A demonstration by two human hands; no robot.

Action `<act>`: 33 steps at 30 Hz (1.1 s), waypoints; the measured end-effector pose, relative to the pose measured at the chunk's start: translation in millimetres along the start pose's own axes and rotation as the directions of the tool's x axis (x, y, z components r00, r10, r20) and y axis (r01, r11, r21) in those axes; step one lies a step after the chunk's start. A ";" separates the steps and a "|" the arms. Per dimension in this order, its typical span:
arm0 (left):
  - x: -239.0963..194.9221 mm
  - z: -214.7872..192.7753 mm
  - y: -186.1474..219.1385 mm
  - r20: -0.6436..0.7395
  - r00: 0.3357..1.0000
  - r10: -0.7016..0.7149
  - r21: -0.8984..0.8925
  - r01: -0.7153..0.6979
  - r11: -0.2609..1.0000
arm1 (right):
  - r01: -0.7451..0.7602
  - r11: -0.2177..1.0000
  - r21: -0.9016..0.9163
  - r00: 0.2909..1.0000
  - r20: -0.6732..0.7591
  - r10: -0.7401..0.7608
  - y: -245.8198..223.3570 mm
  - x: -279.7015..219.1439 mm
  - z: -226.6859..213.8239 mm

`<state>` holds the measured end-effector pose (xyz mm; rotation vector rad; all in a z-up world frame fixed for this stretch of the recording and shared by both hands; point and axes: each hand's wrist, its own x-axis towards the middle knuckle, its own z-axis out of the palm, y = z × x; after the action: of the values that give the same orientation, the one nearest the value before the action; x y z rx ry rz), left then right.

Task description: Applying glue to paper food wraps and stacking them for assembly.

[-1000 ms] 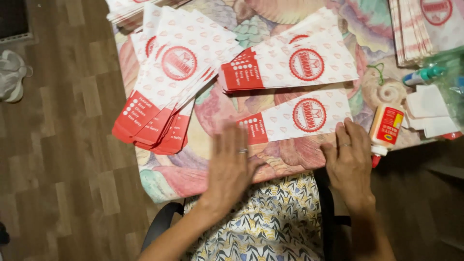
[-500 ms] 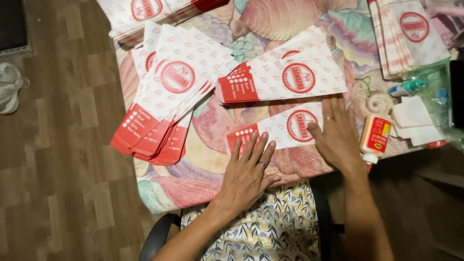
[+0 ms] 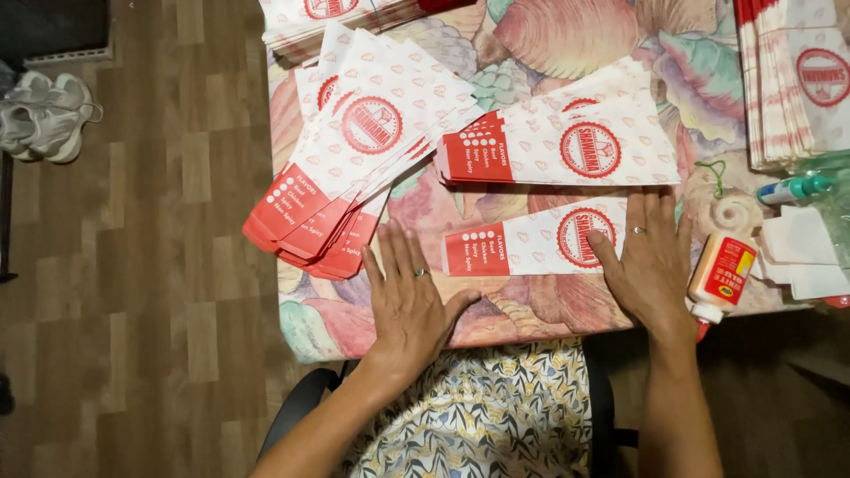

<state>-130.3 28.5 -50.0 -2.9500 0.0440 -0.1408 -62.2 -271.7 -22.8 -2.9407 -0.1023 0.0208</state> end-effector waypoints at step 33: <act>96.9 -93.2 -136.5 -0.615 0.780 -0.118 -0.323 -0.112 0.940 | 0.349 0.937 -0.007 0.789 -0.538 -0.298 3.2 51.5 33.3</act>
<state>-40.0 141.6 75.7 -3.0780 0.1723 -1.2396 -11.3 -264.6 -56.5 -2.6725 -0.5031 -0.8141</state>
